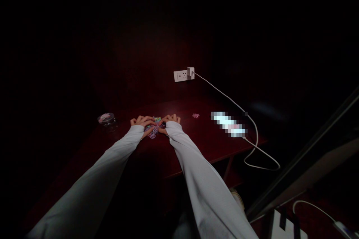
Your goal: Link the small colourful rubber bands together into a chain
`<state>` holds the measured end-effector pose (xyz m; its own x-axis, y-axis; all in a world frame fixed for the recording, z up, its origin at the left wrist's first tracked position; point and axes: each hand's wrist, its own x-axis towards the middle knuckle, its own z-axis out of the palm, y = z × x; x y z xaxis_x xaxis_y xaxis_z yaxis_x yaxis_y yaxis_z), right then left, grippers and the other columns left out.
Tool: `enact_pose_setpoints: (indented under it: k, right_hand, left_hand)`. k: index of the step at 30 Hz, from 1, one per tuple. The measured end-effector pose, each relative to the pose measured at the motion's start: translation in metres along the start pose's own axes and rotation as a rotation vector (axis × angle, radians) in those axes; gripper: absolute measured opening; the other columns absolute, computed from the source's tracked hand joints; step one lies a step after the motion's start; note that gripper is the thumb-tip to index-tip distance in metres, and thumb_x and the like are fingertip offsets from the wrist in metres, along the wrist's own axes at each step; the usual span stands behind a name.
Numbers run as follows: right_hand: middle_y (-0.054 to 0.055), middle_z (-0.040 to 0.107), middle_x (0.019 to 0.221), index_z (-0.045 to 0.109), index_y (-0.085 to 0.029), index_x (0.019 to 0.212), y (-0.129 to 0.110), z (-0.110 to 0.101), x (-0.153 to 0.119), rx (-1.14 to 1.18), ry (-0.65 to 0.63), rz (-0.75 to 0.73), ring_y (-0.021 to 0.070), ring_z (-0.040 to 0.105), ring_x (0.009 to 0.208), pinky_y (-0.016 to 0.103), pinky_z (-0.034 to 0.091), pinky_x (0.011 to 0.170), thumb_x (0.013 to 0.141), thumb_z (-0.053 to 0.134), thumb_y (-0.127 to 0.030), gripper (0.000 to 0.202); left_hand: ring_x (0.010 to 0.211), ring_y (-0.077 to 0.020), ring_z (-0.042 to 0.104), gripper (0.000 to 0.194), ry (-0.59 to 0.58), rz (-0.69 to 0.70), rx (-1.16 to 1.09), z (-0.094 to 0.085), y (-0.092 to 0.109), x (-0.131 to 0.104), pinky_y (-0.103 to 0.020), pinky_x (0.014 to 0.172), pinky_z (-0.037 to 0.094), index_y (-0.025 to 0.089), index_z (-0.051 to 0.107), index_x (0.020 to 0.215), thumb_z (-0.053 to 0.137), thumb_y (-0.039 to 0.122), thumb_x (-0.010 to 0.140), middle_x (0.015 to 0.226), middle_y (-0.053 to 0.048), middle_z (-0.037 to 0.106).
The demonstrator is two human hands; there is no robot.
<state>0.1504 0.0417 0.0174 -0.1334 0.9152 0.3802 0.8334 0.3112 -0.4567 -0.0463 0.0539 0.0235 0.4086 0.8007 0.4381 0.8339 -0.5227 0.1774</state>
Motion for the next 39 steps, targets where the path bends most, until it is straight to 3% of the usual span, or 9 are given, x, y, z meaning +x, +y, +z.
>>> enact_pose_setpoints:
  k: [6,14,26,33,39]
  right_hand:
    - [0.001,0.069,0.108,0.080,-0.031,0.092,0.001,0.000,0.000,0.046,0.008,-0.003,0.0252,0.045,0.112,0.039,0.024,0.097,0.084,0.080,-0.038,0.011]
    - [0.002,0.069,0.108,0.081,-0.030,0.091,0.001,0.000,0.000,0.077,-0.003,-0.003,0.0250,0.044,0.111,0.039,0.023,0.097,0.085,0.079,-0.038,0.010]
    - [0.002,0.071,0.109,0.080,-0.028,0.090,-0.001,0.000,0.002,0.039,0.007,0.016,0.0249,0.045,0.112,0.038,0.023,0.097,0.087,0.077,-0.038,0.011]
    - [0.002,0.071,0.114,0.076,-0.031,0.108,-0.003,-0.004,0.000,0.064,0.068,0.040,0.0251,0.044,0.111,0.038,0.024,0.095,0.087,0.072,-0.032,0.021]
    - [0.002,0.071,0.113,0.079,-0.031,0.099,-0.001,-0.002,0.003,0.042,0.049,0.038,0.0255,0.043,0.112,0.039,0.023,0.096,0.091,0.073,-0.041,0.014]
  left_hand:
    - [0.119,-0.0279,0.052,0.011,0.006,0.003,-0.014,-0.001,0.000,0.001,-0.047,0.094,0.026,0.031,0.077,0.099,0.069,0.028,0.092,0.130,0.000,0.073]
    - [0.118,-0.0286,0.051,0.018,-0.008,0.021,-0.014,-0.002,0.000,0.001,-0.048,0.094,0.025,0.033,0.076,0.110,0.065,0.032,0.096,0.130,-0.001,0.073]
    - [0.116,-0.0283,0.052,0.011,0.048,0.064,-0.038,0.005,-0.009,0.004,-0.048,0.094,0.025,0.032,0.078,0.098,0.069,0.034,0.094,0.126,-0.001,0.075]
    - [0.114,-0.0266,0.053,0.012,0.113,0.035,-0.060,0.004,-0.007,0.003,-0.048,0.095,0.025,0.031,0.078,0.095,0.066,0.033,0.097,0.121,-0.001,0.077]
    - [0.116,-0.0276,0.053,0.016,0.117,0.017,-0.047,0.001,-0.005,0.003,-0.047,0.095,0.025,0.031,0.077,0.098,0.062,0.035,0.099,0.122,-0.002,0.076]
